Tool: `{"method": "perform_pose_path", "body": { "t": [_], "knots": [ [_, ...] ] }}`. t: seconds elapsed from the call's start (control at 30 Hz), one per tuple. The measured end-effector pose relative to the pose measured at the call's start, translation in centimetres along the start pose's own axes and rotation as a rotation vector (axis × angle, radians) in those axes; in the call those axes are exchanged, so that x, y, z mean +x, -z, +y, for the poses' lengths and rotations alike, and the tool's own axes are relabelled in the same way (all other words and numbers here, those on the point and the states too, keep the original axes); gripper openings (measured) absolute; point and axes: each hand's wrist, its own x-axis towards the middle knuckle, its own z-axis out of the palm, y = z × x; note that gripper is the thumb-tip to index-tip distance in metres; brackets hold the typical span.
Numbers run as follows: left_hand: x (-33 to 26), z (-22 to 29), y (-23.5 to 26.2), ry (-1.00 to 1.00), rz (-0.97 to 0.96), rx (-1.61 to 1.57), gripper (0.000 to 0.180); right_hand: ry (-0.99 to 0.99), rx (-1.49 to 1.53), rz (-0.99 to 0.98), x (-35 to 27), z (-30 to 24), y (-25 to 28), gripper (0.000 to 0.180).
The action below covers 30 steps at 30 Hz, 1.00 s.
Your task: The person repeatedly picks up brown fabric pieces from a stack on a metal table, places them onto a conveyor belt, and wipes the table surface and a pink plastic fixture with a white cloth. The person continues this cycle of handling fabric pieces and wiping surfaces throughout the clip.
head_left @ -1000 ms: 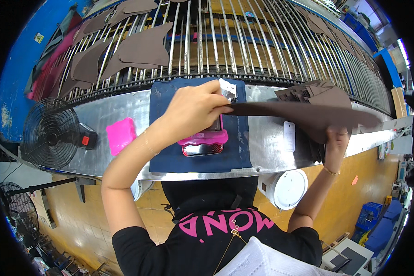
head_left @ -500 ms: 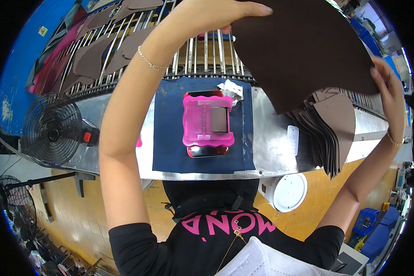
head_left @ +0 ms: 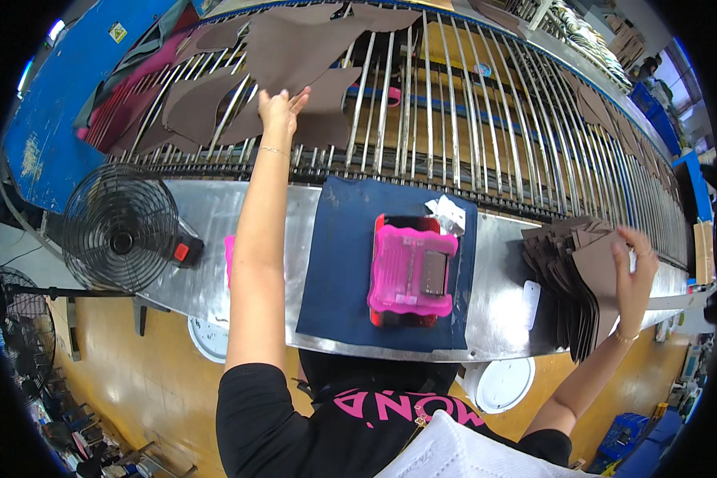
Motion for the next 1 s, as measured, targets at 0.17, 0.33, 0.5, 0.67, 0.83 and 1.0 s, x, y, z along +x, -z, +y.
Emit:
{"method": "perform_pose_path", "body": {
  "t": [0.17,0.33,0.5,0.67,0.83,1.0],
  "knots": [
    [3.9,-1.6,3.9,-0.014,0.104,0.048,0.042,-0.241,0.060,-0.160,-3.5,-1.2,-1.2,0.021],
    [5.3,-3.9,4.7,0.071,0.173,0.069,0.041,-0.389,0.080,-0.187,-5.6,-1.4,-0.6,0.021],
    [6.3,-3.2,7.1,0.215,0.286,0.317,0.047,-0.362,0.178,-0.063,-7.1,1.2,-1.8,0.019],
    [-1.5,0.7,2.6,0.006,-0.023,0.593,0.053,-0.478,0.543,0.065,-7.9,-3.5,-6.4,0.013],
    [-18.2,5.2,-0.9,-0.124,-0.650,0.793,0.026,-0.127,0.865,0.050,-9.9,-13.2,-11.8,0.029],
    [-27.1,4.7,-0.4,-0.093,-0.838,0.664,0.034,-0.017,1.024,0.113,-10.9,-17.5,-13.9,0.045]
  ]
}}
